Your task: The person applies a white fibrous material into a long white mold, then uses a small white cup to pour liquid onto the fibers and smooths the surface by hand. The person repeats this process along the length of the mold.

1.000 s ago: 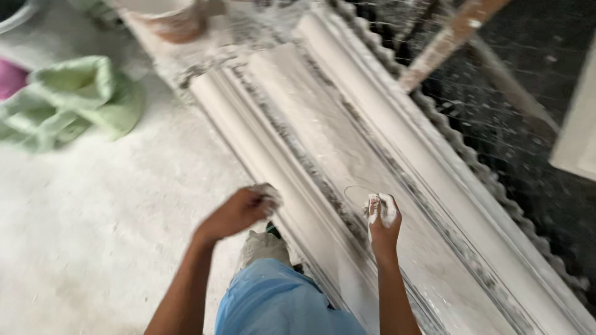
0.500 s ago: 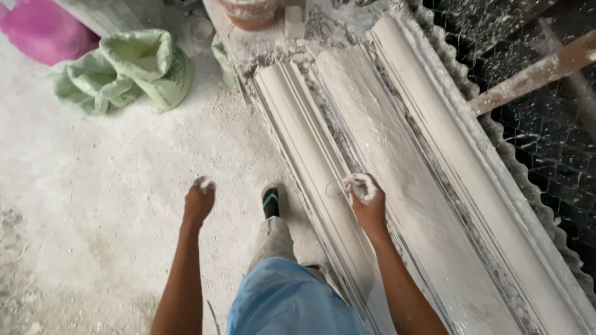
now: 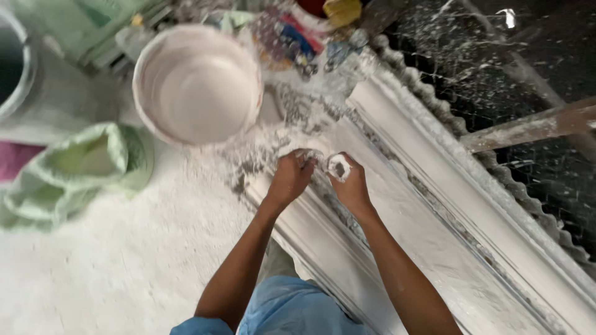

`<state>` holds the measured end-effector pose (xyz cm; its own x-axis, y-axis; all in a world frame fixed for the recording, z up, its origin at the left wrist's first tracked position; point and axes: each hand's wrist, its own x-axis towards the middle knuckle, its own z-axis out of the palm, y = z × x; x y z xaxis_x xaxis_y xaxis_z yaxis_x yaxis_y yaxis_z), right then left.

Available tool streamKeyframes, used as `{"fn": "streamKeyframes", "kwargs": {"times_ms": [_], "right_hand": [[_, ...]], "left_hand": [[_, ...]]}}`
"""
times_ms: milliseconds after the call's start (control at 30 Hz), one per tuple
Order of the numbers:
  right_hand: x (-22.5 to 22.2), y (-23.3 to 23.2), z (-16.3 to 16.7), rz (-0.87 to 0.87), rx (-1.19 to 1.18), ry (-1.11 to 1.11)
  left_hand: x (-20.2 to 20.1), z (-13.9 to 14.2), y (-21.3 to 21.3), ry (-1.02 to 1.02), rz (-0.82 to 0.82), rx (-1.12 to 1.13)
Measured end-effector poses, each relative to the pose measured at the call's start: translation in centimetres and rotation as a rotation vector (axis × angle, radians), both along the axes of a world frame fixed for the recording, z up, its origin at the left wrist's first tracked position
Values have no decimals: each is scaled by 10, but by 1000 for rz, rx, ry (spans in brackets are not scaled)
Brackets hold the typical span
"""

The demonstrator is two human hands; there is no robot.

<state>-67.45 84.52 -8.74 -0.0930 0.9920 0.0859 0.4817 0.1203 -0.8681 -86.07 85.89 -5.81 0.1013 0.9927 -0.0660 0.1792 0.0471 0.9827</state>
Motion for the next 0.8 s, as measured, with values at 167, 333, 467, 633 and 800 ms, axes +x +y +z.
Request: {"fn": "streamKeyframes", "kwargs": {"times_ms": [167,333,467,633,800], "right_hand": [[-1,80,-14,-93,-94,-655],[-22,131,-10,177,-597,-1079],[-46,139,-1,244,-650,-1162],[-74,135,-1,236,-756,-1213],[-80,128,-15,158,-715,-1155]], "left_hand": [[26,-27,111,340,-172,254],[53,-60,151,481,-239,265],[37,-72,157,511,-277,247],[16,-72,149,553,-304,140],[8,-77,140,674,-378,179]]}}
